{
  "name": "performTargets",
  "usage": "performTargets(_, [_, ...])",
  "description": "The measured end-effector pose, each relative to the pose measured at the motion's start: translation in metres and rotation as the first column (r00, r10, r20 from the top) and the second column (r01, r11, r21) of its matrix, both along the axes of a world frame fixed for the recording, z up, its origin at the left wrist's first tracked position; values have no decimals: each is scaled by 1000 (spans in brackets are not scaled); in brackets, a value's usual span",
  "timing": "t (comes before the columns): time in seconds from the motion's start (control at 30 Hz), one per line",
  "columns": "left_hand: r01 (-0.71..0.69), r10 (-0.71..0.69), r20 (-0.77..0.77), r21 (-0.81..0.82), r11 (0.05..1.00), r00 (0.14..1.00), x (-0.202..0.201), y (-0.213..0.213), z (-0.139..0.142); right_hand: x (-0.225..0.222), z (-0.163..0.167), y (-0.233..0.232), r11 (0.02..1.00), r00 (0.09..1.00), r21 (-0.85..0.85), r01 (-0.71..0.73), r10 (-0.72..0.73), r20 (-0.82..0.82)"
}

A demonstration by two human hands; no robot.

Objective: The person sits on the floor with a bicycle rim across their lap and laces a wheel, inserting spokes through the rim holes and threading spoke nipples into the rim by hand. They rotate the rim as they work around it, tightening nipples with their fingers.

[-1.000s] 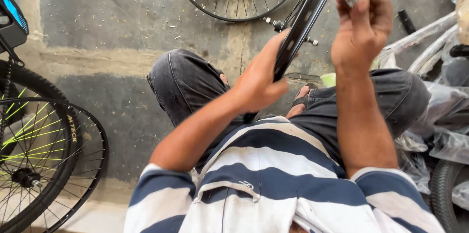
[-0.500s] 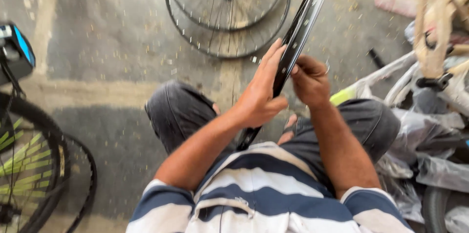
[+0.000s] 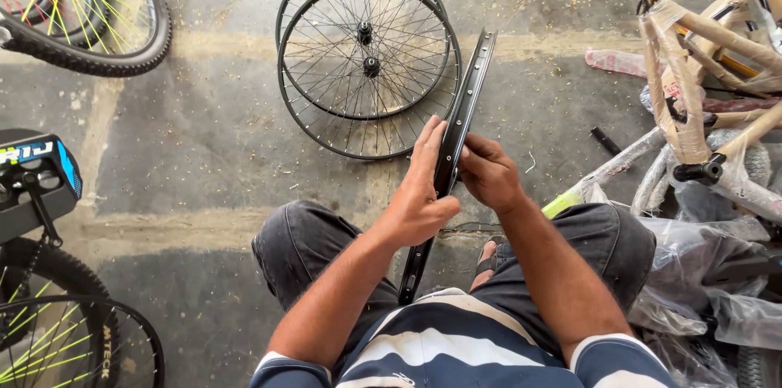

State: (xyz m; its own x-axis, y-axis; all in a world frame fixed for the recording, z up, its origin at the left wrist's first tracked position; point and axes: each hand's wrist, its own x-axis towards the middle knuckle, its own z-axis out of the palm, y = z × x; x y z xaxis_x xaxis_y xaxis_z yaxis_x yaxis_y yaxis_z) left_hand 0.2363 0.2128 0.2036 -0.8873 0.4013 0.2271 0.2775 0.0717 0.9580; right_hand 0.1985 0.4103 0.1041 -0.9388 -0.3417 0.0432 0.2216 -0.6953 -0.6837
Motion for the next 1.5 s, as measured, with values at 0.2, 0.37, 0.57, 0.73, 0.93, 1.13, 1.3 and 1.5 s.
performTargets(0.2, [33,-30,-25,114,993,999,-2,-3,-14,13,38,-19,763,824,460,454,-163,-543])
performTargets(0.37, [-246,-293,519,736,631,803,-5,11,-67,27,64,-38,121,446,432,894,-145,-883])
performTargets(0.57, [36,-369,341,692,721,865,-24,13,-120,36,87,-33,204,608,582,787,-98,-788])
performTargets(0.73, [137,-468,394,631,764,791,-54,14,-120,33,101,-7,483,852,753,446,27,-522])
performTargets(0.93, [149,-466,365,636,757,806,-48,4,-123,22,85,-20,343,724,692,635,46,-688])
performTargets(1.13, [146,-443,281,684,714,851,-37,3,-126,30,85,-48,154,571,551,820,-164,-804])
performTargets(1.3, [228,-300,151,367,902,942,-45,-6,-115,29,115,-29,516,754,695,500,134,-643])
performTargets(1.5, [46,-429,388,695,718,816,-36,18,-122,24,91,-32,173,657,644,745,-27,-753])
